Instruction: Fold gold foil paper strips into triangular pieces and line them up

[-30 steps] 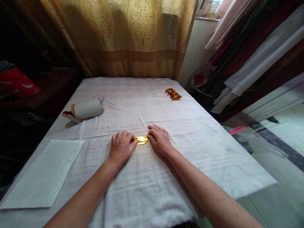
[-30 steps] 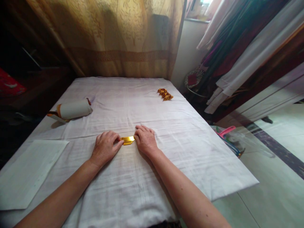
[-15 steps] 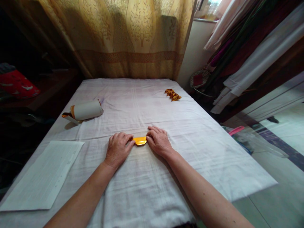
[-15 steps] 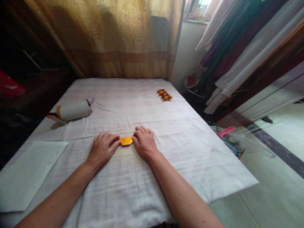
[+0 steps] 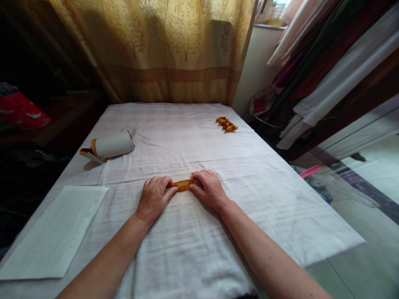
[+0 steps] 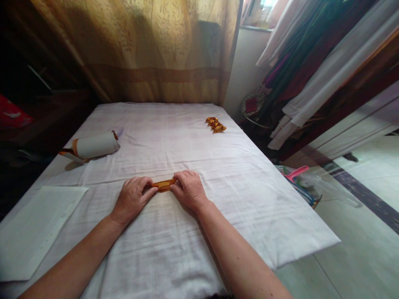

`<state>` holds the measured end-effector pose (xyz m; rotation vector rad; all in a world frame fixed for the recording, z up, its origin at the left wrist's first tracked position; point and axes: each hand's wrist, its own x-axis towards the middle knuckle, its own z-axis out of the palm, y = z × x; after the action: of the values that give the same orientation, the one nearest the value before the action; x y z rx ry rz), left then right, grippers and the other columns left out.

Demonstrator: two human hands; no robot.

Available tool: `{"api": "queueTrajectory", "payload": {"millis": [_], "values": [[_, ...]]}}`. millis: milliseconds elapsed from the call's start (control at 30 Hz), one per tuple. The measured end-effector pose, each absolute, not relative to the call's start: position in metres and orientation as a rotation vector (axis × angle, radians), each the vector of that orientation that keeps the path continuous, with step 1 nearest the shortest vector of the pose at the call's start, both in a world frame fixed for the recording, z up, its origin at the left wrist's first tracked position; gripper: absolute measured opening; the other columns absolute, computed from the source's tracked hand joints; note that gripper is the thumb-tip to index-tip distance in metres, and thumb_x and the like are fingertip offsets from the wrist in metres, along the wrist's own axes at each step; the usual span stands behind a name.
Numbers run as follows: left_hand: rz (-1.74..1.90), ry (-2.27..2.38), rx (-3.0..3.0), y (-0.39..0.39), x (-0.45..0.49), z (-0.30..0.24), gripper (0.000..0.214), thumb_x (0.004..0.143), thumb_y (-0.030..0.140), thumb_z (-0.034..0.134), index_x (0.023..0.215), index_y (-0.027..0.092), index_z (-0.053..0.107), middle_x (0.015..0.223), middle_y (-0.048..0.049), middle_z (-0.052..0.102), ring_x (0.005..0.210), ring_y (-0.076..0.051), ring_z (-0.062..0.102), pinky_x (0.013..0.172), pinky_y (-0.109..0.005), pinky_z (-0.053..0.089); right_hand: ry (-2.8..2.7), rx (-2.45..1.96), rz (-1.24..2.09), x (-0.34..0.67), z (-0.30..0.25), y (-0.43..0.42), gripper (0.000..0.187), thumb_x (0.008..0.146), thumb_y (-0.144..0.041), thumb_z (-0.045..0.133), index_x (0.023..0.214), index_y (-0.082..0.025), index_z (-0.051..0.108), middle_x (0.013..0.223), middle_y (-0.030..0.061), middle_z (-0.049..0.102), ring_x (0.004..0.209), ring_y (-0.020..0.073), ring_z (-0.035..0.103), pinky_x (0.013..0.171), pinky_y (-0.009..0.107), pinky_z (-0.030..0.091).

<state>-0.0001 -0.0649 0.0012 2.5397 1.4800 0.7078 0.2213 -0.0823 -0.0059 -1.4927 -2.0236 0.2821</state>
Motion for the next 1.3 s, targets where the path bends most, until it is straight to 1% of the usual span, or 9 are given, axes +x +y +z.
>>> {"api": "queueTrajectory", "payload": {"millis": [67,133,267,400,633,900,1033,1133,1300], "values": [[0.711,1.454,2.543,-0.065,-0.001,0.002,0.009,0.089,0.031,0.063,0.088,0.023,0.059,0.081,-0.0006,0.069,0.083,-0.022,0.063,0.081,-0.034,0.042,-2.005,-1.529,0.259,0.22,-0.005,-0.083,0.013,0.083,-0.027,0.07,0.095,-0.023,0.067,0.091,0.0041,0.073,0.089,0.0227,0.064,0.085,0.035,0.043],[0.708,1.437,2.555,-0.066,-0.001,0.003,0.009,0.09,0.031,0.062,0.087,0.023,0.059,0.078,0.0001,0.069,0.078,-0.021,0.063,0.078,-0.033,0.042,-1.985,-1.539,0.244,0.219,-0.005,-0.083,0.011,0.083,-0.026,0.069,0.093,-0.023,0.067,0.085,0.0029,0.073,0.084,0.0217,0.065,0.081,0.033,0.043],[0.729,1.46,2.617,-0.066,-0.003,0.003,0.012,0.092,0.035,0.061,0.088,0.023,0.061,0.078,-0.001,0.069,0.077,-0.021,0.064,0.078,-0.033,0.042,-1.948,-1.541,0.299,0.218,-0.007,-0.085,0.009,0.089,-0.027,0.061,0.093,-0.024,0.068,0.083,0.002,0.073,0.08,0.0194,0.065,0.077,0.03,0.044],[0.776,1.438,2.715,-0.067,-0.003,0.002,0.016,0.094,0.037,0.058,0.091,0.022,0.063,0.084,-0.0034,0.072,0.08,-0.022,0.064,0.078,-0.034,0.042,-1.854,-1.534,0.401,0.217,-0.008,-0.085,0.019,0.094,-0.031,0.052,0.089,-0.024,0.069,0.083,0.0024,0.072,0.078,0.0175,0.065,0.073,0.027,0.046],[0.822,1.402,2.727,-0.067,-0.003,0.003,0.025,0.098,0.04,0.05,0.096,0.022,0.067,0.088,-0.0056,0.074,0.083,-0.022,0.066,0.079,-0.035,0.044,-1.739,-1.539,0.491,0.213,-0.004,-0.087,0.017,0.088,-0.03,0.054,0.082,-0.023,0.069,0.075,0.0007,0.07,0.07,0.0159,0.063,0.066,0.026,0.046],[0.824,1.533,2.433,-0.065,-0.002,0.004,0.022,0.096,0.038,0.049,0.091,0.022,0.062,0.079,-0.0017,0.071,0.074,-0.02,0.065,0.074,-0.032,0.046,-1.646,-1.548,0.542,0.21,-0.005,-0.086,0.015,0.084,-0.027,0.055,0.08,-0.024,0.07,0.071,-0.0007,0.07,0.065,0.015,0.062,0.063,0.025,0.047],[0.795,1.579,2.449,-0.065,-0.001,0.004,0.017,0.091,0.035,0.055,0.097,0.023,0.064,0.086,-0.0033,0.072,0.085,-0.023,0.065,0.081,-0.036,0.045,-1.633,-1.517,0.503,0.209,-0.007,-0.086,0.016,0.084,-0.028,0.055,0.079,-0.023,0.069,0.072,0.0005,0.07,0.065,0.0153,0.062,0.064,0.026,0.048],[0.719,1.596,2.523,-0.066,0.0,0.006,0.014,0.089,0.034,0.057,0.088,0.024,0.067,0.088,-0.0037,0.073,0.09,-0.025,0.063,0.083,-0.039,0.043,-1.634,-1.495,0.463,0.208,-0.008,-0.086,0.016,0.085,-0.028,0.055,0.079,-0.023,0.069,0.073,0.0017,0.071,0.066,0.016,0.063,0.066,0.027,0.048],[0.64,1.607,2.593,-0.068,0.001,0.009,0.019,0.09,0.036,0.056,0.08,0.023,0.066,0.082,-0.004,0.071,0.086,-0.026,0.061,0.08,-0.04,0.04,-1.641,-1.457,0.448,0.205,-0.008,-0.087,0.016,0.086,-0.029,0.056,0.079,-0.023,0.069,0.077,0.0022,0.072,0.071,0.0166,0.064,0.069,0.027,0.049]]}}
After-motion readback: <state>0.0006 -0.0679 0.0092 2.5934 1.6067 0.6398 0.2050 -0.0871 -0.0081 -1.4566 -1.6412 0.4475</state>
